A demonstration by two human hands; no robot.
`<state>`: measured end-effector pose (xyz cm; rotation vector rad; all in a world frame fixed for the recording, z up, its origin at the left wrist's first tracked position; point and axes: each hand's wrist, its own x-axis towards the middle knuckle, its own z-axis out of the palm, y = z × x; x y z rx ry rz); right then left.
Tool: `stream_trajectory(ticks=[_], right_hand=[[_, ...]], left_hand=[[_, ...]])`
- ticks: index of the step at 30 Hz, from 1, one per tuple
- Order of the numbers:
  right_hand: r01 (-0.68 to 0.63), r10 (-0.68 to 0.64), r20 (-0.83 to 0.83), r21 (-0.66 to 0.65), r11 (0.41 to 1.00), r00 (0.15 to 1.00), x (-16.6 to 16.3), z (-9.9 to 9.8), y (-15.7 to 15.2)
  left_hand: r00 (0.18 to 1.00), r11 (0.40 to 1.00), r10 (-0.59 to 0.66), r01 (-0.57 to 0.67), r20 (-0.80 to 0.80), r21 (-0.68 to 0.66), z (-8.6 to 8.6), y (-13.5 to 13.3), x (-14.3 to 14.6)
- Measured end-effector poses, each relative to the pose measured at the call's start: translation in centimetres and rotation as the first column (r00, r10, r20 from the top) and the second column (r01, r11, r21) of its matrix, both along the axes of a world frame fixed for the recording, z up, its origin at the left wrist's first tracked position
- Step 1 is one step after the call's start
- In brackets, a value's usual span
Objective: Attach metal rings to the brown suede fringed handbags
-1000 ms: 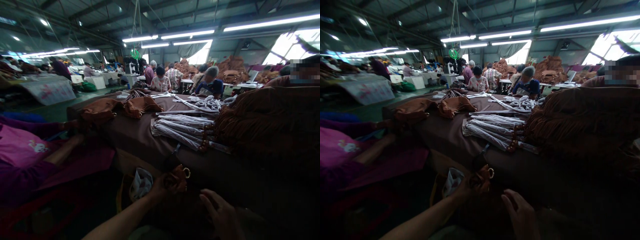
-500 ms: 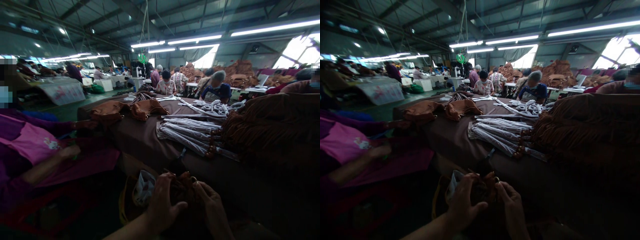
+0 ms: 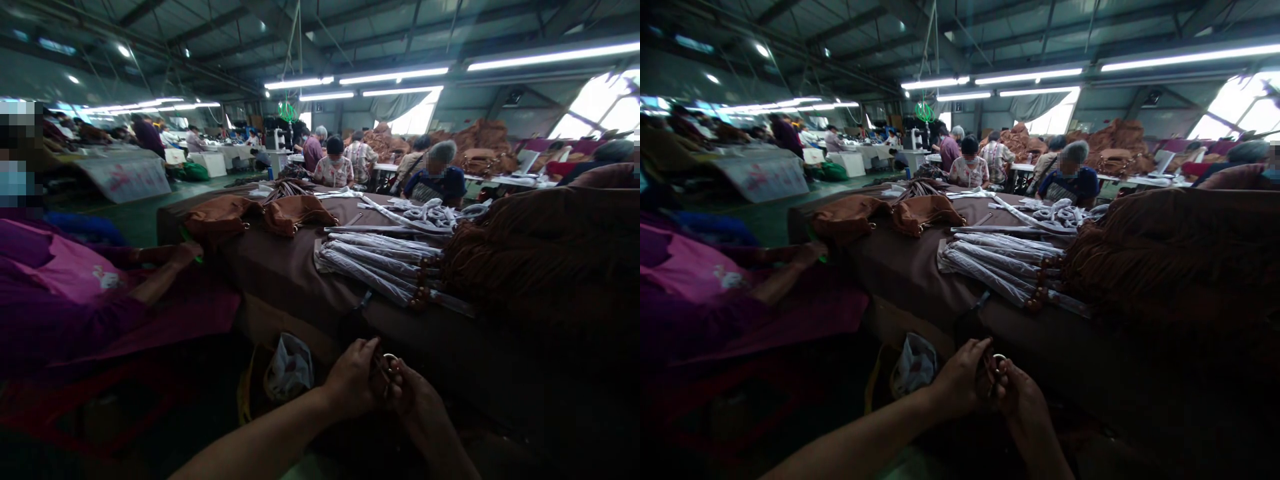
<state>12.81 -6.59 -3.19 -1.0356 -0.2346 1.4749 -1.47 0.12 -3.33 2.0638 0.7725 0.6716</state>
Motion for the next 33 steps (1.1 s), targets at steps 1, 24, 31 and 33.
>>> stream_trajectory(ticks=[1,24,31,33], right_hand=[[-0.006,0.007,0.026,-0.028,1.000,1.000,0.2,-0.3,-0.2],[-0.098,0.107,0.877,-0.171,0.980,-0.469,-4.8,5.4,-2.2],[-0.240,0.298,0.681,-0.181,0.954,0.669,-1.2,2.0,-2.1],[-0.296,0.357,0.391,-0.209,0.932,0.848,-1.0,0.1,-2.5]], left_hand=[[0.999,1.000,0.000,0.001,0.033,-0.031,-0.3,0.0,0.1],[0.951,0.987,-0.019,0.067,-0.307,0.146,-3.6,-3.1,1.2],[0.970,0.993,0.080,-0.097,0.229,0.066,-3.4,-3.1,0.0],[0.957,0.998,0.019,-0.038,0.290,0.057,-4.0,-3.5,-0.3]])
